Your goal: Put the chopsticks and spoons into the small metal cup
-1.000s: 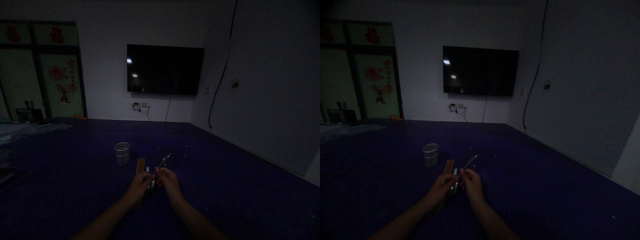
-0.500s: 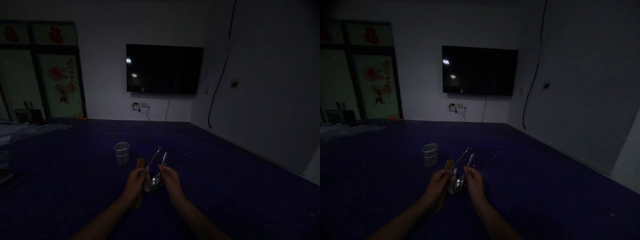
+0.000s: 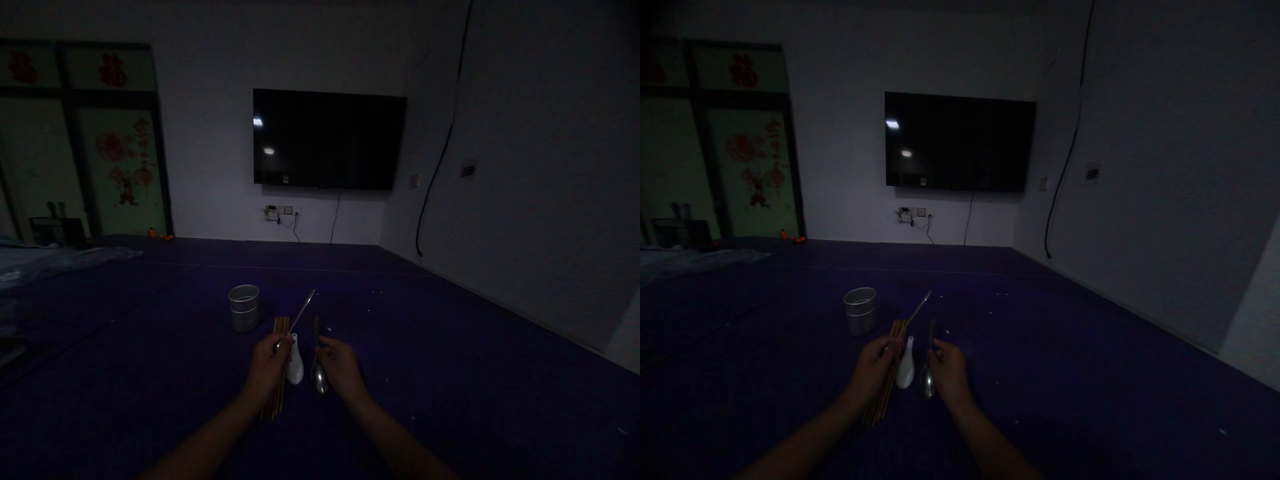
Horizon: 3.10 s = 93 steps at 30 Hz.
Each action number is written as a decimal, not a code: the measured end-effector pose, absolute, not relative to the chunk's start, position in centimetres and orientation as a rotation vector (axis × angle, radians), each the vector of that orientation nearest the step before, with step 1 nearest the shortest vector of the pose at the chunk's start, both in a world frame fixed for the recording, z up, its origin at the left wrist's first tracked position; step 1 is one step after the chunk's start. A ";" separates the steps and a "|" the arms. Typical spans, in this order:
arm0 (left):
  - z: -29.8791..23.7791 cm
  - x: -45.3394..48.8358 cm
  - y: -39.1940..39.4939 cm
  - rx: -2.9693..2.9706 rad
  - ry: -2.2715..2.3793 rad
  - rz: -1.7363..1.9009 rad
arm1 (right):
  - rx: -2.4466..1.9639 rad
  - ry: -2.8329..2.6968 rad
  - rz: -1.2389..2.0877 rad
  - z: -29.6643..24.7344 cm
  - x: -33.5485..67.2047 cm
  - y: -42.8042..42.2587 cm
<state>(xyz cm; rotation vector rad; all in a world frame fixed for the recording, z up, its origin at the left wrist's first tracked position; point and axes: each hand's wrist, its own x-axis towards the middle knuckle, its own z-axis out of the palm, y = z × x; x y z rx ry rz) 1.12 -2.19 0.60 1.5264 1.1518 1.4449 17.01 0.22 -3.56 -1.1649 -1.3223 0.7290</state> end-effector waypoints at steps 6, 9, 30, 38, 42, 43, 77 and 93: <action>0.6 1.1 -2.1 1.523 1.177 1.438 | -1.252 -1.442 0.623 -3.7 17.2 0.5; 0.3 1.1 -1.7 1.527 1.172 1.439 | -1.284 -1.478 0.591 -3.7 17.1 0.4; 0.1 1.0 -1.6 1.597 1.191 1.425 | -1.515 -1.797 0.319 -1.6 16.7 -1.0; 0.3 1.0 -1.7 1.568 1.202 1.421 | -1.699 -1.959 0.118 -0.1 16.3 -3.1; 0.2 1.1 -1.6 1.560 1.185 1.441 | -1.659 -1.999 0.122 0.1 16.3 -3.2; 0.1 1.1 -1.6 1.568 1.179 1.444 | -1.634 -2.007 0.136 0.0 16.4 -3.1; 0.3 0.9 -1.5 1.585 1.185 1.443 | -1.422 -1.953 0.313 -1.0 16.2 -2.3; 0.2 1.0 -1.8 1.561 1.177 1.440 | -1.578 -2.036 0.158 -0.8 16.4 -2.1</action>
